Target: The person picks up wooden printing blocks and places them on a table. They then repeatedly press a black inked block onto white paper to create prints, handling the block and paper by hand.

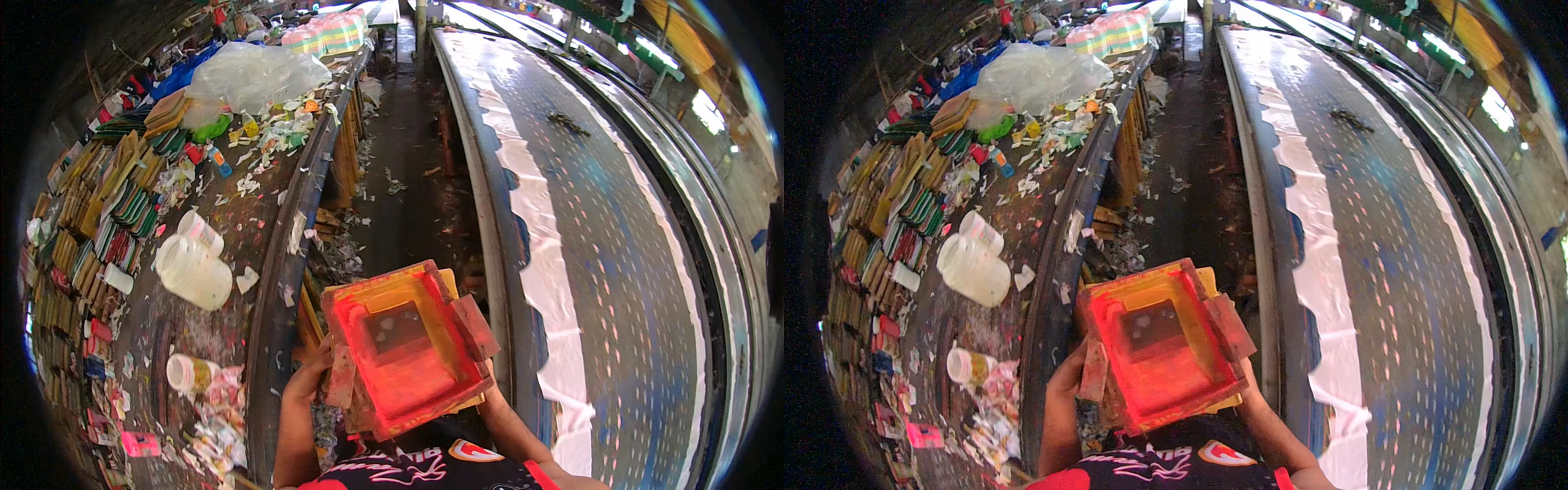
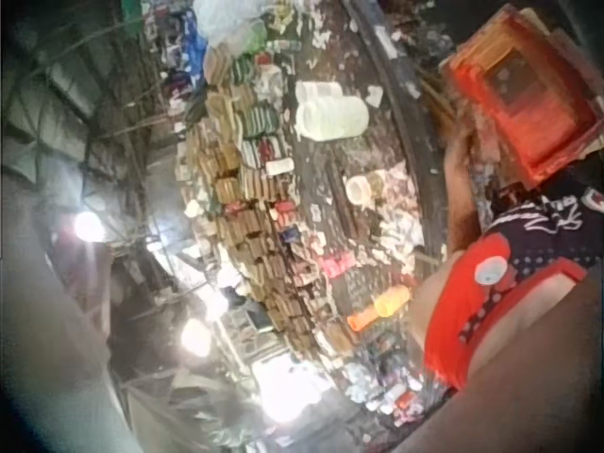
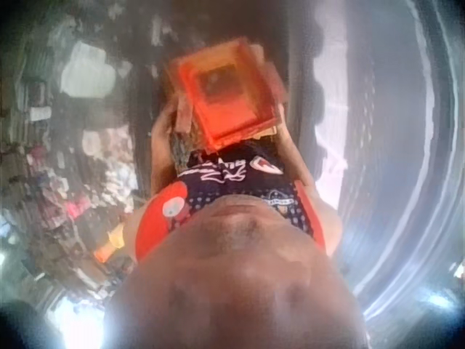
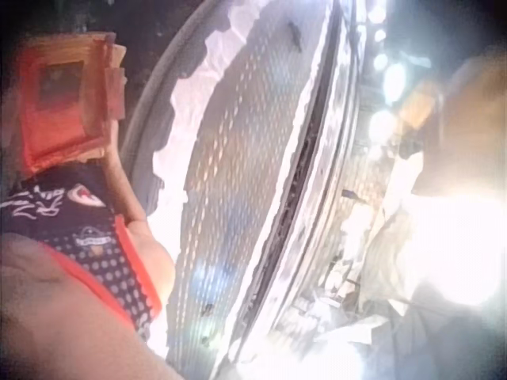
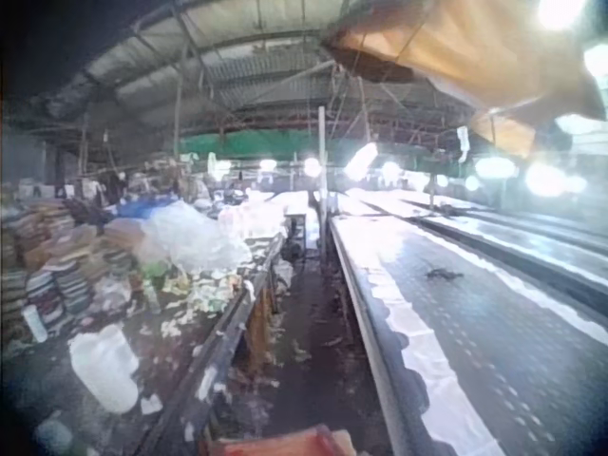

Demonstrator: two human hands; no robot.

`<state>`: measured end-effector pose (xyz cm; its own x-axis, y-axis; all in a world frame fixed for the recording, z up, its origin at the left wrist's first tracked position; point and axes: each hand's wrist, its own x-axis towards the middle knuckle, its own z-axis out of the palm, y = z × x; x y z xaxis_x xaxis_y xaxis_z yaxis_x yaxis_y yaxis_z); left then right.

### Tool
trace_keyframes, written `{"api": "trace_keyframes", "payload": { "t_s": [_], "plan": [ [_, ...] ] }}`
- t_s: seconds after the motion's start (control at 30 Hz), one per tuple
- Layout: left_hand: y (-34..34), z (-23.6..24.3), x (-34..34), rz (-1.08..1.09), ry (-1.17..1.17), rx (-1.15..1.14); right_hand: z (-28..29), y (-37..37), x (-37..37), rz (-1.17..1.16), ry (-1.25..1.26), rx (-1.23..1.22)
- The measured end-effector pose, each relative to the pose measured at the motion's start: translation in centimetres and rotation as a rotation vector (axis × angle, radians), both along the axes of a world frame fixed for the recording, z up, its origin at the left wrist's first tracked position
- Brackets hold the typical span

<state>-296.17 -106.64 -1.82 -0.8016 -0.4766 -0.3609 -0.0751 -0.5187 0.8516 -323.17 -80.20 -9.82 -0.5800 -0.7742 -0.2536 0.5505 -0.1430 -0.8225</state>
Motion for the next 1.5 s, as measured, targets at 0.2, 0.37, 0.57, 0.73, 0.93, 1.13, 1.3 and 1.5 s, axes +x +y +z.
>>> {"api": "trace_keyframes", "payload": {
  "t_s": [0.2,0.37,0.57,0.73,0.93,1.13,1.3,1.5],
  "plan": [
    [-16.0,-5.5,-12.8,0.005,-0.042,0.02,-3.7,-16.3,-13.7,0.008,-0.111,-0.006],
    [-29.6,-2.4,-27.1,-0.094,0.032,0.007,-0.7,-28.5,-27.8,-0.003,-0.101,-0.014],
    [-44.7,-1.4,-41.3,-0.243,-0.016,-0.083,-0.1,-39.2,-38.6,-0.074,-0.196,-0.036],
    [-54.7,-3.6,-53.7,-0.27,-0.103,-0.067,-3.6,-48.7,-49.7,-0.138,-0.253,-0.091],
    [-66.8,-4.0,-65.9,-0.078,-0.134,0.094,-2.4,-63.1,-63.3,-0.07,-0.241,-0.076],
    [-79.2,-2.8,-78.7,-0.017,-0.086,0.061,8.0,-76.9,-76.5,-0.093,-0.208,-0.071],
    [-89.5,-4.2,-88.0,-0.066,0.062,0.07,8.7,-86.0,-86.4,-0.132,-0.128,-0.096],
    [-102.1,-2.9,-107.1,-0.28,0.023,0.183,1.9,-91.7,-95.2,-0.45,-0.089,-0.08]
  ]
}}
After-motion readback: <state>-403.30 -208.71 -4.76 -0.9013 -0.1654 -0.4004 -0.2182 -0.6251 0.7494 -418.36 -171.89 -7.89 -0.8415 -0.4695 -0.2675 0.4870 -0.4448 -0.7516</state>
